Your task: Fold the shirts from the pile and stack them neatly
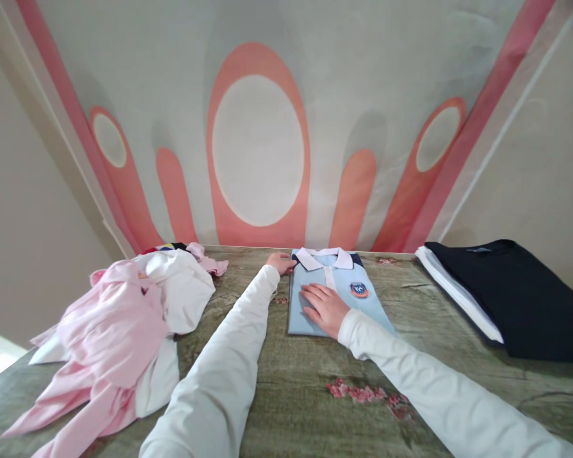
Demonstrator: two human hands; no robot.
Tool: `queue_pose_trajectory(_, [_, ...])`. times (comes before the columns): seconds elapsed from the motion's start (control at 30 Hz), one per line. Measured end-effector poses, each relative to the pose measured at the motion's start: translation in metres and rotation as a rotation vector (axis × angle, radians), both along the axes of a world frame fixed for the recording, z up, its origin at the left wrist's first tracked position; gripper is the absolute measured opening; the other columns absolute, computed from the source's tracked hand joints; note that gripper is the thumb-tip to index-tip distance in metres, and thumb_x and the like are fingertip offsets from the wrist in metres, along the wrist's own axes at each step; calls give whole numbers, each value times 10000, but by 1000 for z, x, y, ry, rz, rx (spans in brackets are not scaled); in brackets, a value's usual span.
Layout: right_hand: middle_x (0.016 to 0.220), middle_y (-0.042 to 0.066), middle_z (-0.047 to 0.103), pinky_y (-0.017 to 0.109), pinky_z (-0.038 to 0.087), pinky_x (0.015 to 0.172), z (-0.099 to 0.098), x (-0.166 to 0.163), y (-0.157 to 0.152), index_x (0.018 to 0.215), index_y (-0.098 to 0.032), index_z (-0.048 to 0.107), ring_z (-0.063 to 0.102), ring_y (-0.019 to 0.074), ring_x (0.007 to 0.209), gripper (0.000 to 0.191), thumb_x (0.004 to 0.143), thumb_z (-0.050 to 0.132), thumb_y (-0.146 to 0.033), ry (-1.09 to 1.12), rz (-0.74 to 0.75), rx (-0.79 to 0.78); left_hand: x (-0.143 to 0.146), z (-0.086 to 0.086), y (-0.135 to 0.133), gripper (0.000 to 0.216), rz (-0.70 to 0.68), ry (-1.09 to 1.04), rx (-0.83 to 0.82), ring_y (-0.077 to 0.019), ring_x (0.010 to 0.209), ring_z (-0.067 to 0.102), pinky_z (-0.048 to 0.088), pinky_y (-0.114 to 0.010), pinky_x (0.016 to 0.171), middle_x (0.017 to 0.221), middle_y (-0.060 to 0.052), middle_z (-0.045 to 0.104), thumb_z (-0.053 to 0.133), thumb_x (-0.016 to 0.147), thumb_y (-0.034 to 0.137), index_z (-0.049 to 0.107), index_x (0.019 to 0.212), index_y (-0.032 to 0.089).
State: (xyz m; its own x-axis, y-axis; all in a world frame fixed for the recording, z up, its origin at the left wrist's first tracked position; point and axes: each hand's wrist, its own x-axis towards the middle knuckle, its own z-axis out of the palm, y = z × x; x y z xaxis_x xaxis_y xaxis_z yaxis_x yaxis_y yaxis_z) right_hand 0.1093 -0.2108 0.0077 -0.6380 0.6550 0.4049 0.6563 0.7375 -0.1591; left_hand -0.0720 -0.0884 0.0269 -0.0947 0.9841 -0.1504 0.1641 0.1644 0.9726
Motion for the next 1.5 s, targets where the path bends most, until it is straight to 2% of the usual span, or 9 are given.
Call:
queue_pose_trajectory(0.2, [1289, 88, 448, 406, 319, 963, 1, 0, -1, 1230, -152, 462, 351, 241, 1182, 426, 868, 380, -362, -21, -13, -9, 6, -5, 7, 472, 17, 74, 160, -86, 645, 603, 491, -215, 679, 794, -45, 651, 678, 660, 63, 507, 1097, 117])
queue_pose_trajectory(0.33, [1293, 97, 441, 407, 309, 968, 1, 1, -1, 1238, -151, 452, 338, 237, 1192, 432, 866, 384, -359, -28, -8, -17, 8, -10, 2, 441, 60, 130, 170, -97, 635, 607, 488, -217, 676, 767, -33, 643, 671, 667, 79, 512, 1076, 124])
queue_pose_trajectory(0.5, [1292, 95, 442, 406, 303, 968, 2, 1, -2, 1232, -147, 456, 338, 241, 1189, 424, 864, 388, -346, -33, -1, -23, 8, -8, -14, 488, 67, 139, 90, -99, 550, 600, 499, -225, 614, 712, -15, 633, 675, 693, 157, 462, 1132, 124])
queue_pose_trajectory(0.7, [1275, 104, 455, 405, 302, 963, 2, 1, -2, 1215, -142, 467, 344, 240, 1180, 414, 853, 413, -335, -20, 0, -30, 1, 4, -43, 591, -60, 66, -108, -160, 539, 615, 522, -290, 560, 634, -32, 646, 717, 660, 231, 434, 1160, 91])
queue_pose_trajectory(0.83, [1268, 100, 462, 403, 303, 962, 2, 0, -2, 1216, -150, 467, 346, 237, 1180, 416, 847, 422, -337, -17, -5, -32, -7, 8, -52, 576, -124, 38, -184, -186, 575, 630, 532, -312, 563, 624, -35, 651, 750, 604, 177, 479, 1106, 93])
queue_pose_trajectory(1.03, [1274, 96, 458, 401, 304, 962, 3, 0, -2, 1227, -155, 462, 341, 237, 1184, 422, 848, 420, -337, -15, -10, -41, -2, 1, -50, 624, -57, 122, -140, -145, 476, 585, 523, -287, 530, 517, 41, 584, 728, 570, 71, 464, 1135, 112])
queue_pose_trajectory(1.17, [1285, 90, 449, 403, 299, 965, 3, 0, -2, 1238, -148, 450, 336, 237, 1188, 432, 850, 413, -336, -16, -10, -55, 4, -4, -47, 582, 2, 194, -74, -117, 414, 543, 504, -251, 498, 472, 77, 530, 720, 548, 57, 502, 1083, 125])
queue_pose_trajectory(1.37, [1285, 81, 452, 396, 308, 959, 2, -1, -3, 1225, -151, 465, 350, 242, 1177, 425, 845, 415, -335, -5, -12, -27, 9, -1, -35, 482, 45, 118, -18, -122, 546, 605, 513, -236, 543, 594, 7, 594, 611, 745, 171, 398, 1168, 81])
queue_pose_trajectory(1.5, [1281, 75, 459, 393, 310, 957, 1, -1, -2, 1221, -158, 470, 349, 241, 1178, 416, 845, 417, -328, -5, -2, -1, 11, -5, -27, 486, 39, 106, 64, -106, 545, 589, 505, -228, 549, 647, -15, 612, 643, 709, 132, 425, 1140, 80])
